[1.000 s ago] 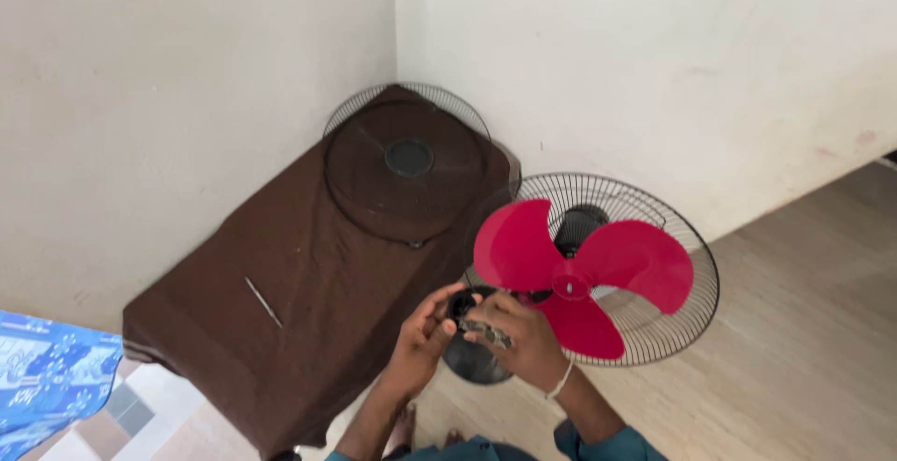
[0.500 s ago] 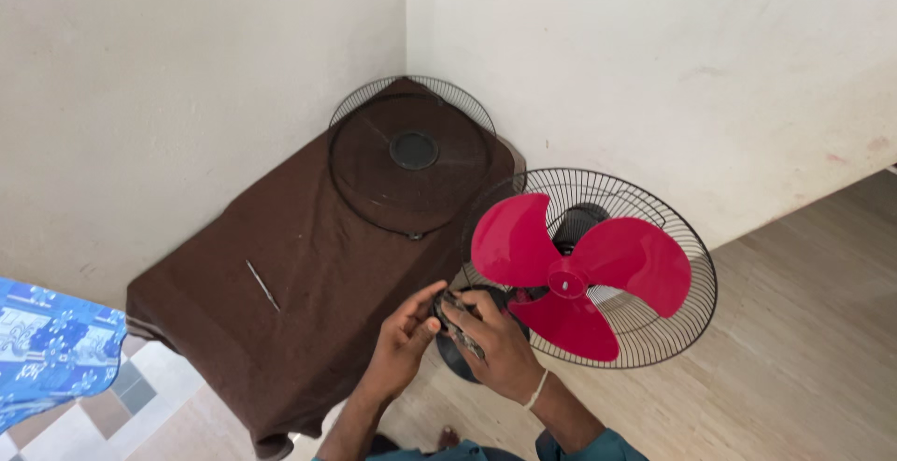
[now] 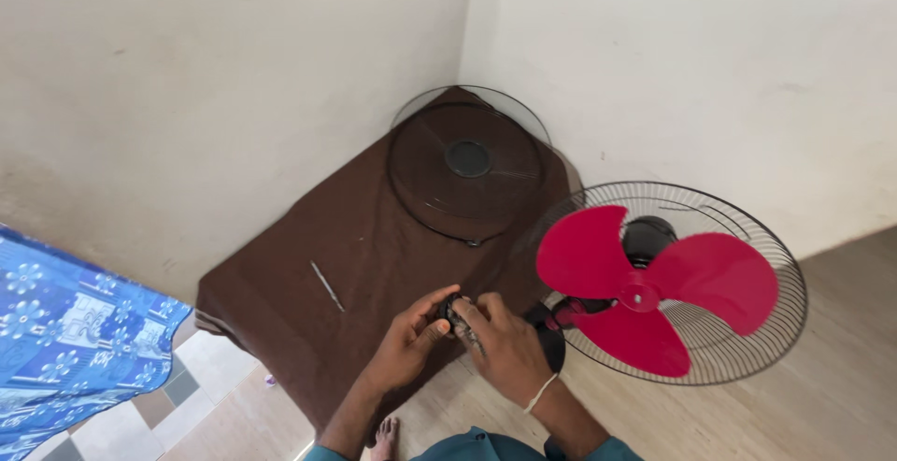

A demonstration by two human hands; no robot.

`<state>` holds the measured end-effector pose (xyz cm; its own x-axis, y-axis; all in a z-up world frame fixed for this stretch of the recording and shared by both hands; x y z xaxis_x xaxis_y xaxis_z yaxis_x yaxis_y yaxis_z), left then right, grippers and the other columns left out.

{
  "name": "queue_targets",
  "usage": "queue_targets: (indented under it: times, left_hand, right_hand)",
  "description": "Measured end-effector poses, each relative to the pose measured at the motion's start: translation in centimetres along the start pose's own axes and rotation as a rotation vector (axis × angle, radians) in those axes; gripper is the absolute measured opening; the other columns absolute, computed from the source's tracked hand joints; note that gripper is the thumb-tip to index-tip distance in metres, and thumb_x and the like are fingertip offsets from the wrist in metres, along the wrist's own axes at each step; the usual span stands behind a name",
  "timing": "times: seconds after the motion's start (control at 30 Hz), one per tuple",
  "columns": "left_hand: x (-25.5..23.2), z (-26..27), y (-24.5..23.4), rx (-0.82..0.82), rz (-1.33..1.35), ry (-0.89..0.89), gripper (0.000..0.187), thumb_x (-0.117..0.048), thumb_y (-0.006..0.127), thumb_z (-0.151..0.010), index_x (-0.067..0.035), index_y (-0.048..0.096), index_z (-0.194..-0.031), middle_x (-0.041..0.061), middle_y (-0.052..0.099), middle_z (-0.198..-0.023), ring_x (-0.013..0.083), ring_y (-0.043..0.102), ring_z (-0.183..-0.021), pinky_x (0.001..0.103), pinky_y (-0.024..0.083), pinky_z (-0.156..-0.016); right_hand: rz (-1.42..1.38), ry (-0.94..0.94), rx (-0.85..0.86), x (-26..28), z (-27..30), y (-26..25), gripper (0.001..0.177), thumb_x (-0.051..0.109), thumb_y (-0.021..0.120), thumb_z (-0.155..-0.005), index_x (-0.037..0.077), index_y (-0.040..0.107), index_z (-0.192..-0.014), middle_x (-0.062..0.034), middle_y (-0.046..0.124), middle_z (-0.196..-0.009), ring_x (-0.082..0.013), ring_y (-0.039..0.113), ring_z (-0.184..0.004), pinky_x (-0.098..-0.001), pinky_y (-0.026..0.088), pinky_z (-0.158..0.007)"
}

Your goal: The person wipes the red fan blades and the motor housing with a cloth, then removes the front grill and places it on a nearby surface. The person continues to wipe the motor and grill components.

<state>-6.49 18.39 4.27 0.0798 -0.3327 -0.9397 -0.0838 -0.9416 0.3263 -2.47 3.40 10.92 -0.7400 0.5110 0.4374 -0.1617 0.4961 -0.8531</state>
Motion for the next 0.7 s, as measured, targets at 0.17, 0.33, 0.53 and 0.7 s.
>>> queue_targets:
  times: [0.17, 0.33, 0.53, 0.7]
  left_hand:
    - [1.8, 2.0, -3.1, -0.067, -0.02, -0.063, 0.051, -0.004, 0.061, -0.1, 0.0, 0.048, -0.149, 0.011, 0.065, -0.131, 0.0169, 0.061, -0.12, 0.032, 0.052, -0.102]
    - [5.2, 3.0, -7.5, -0.189, 0.0, -0.074, 0.052, -0.003, 0.061, -0.096, -0.001, 0.048, -0.147, 0.009, 0.064, -0.135, 0.0173, 0.059, -0.126, 0.033, 0.049, -0.104]
    - [15.4, 6.0, -16.5, -0.536, 0.154, -0.416, 0.043, 0.001, 0.054, -0.095, -0.002, 0.059, -0.137, 0.011, 0.07, -0.123, 0.0206, 0.068, -0.107, 0.035, 0.06, -0.089]
    - [22.1, 8.5, -21.9, -0.647, -0.124, -0.58, 0.035, 0.002, 0.054, -0.09, 0.0, 0.073, -0.12, 0.018, 0.075, -0.11, 0.0243, 0.074, -0.092, 0.037, 0.065, -0.076]
  right_hand:
    - [-0.495, 0.071, 0.116, -1.5, -2.8, 4.6, 0.024, 0.02, 0.07, -0.099, 0.004, 0.07, -0.117, -0.0088, 0.063, -0.105, -0.021, 0.068, -0.091, -0.0338, 0.055, -0.078]
    - [-1.08, 0.523, 0.221, -2.8, -2.8, 9.6, 0.026, 0.028, 0.066, -0.098, 0.003, 0.072, -0.1, -0.0012, 0.066, -0.087, -0.0058, 0.06, -0.081, -0.024, 0.051, -0.074]
    - [-0.844, 0.661, 0.224, -1.9, -2.1, 14.7, 0.033, 0.033, 0.069, -0.096, 0.002, 0.069, -0.085, 0.0004, 0.059, -0.07, -0.0071, 0.051, -0.066, -0.0266, 0.045, -0.06]
    - [-0.763, 0.666, 0.255, -2.5, -1.2, 15.9, 0.034, 0.034, 0.071, -0.094, 0.001, 0.07, -0.085, 0.0012, 0.06, -0.07, -0.0066, 0.053, -0.067, -0.0265, 0.046, -0.061]
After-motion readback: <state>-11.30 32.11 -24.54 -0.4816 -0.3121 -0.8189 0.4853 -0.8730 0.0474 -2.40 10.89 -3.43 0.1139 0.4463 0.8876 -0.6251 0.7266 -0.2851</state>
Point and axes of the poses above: each hand's wrist, its own z-axis away from the middle knuckle, its own y-axis out of the palm, x = y × z, the point moved 5 cm from there along -z, towards the middle knuckle
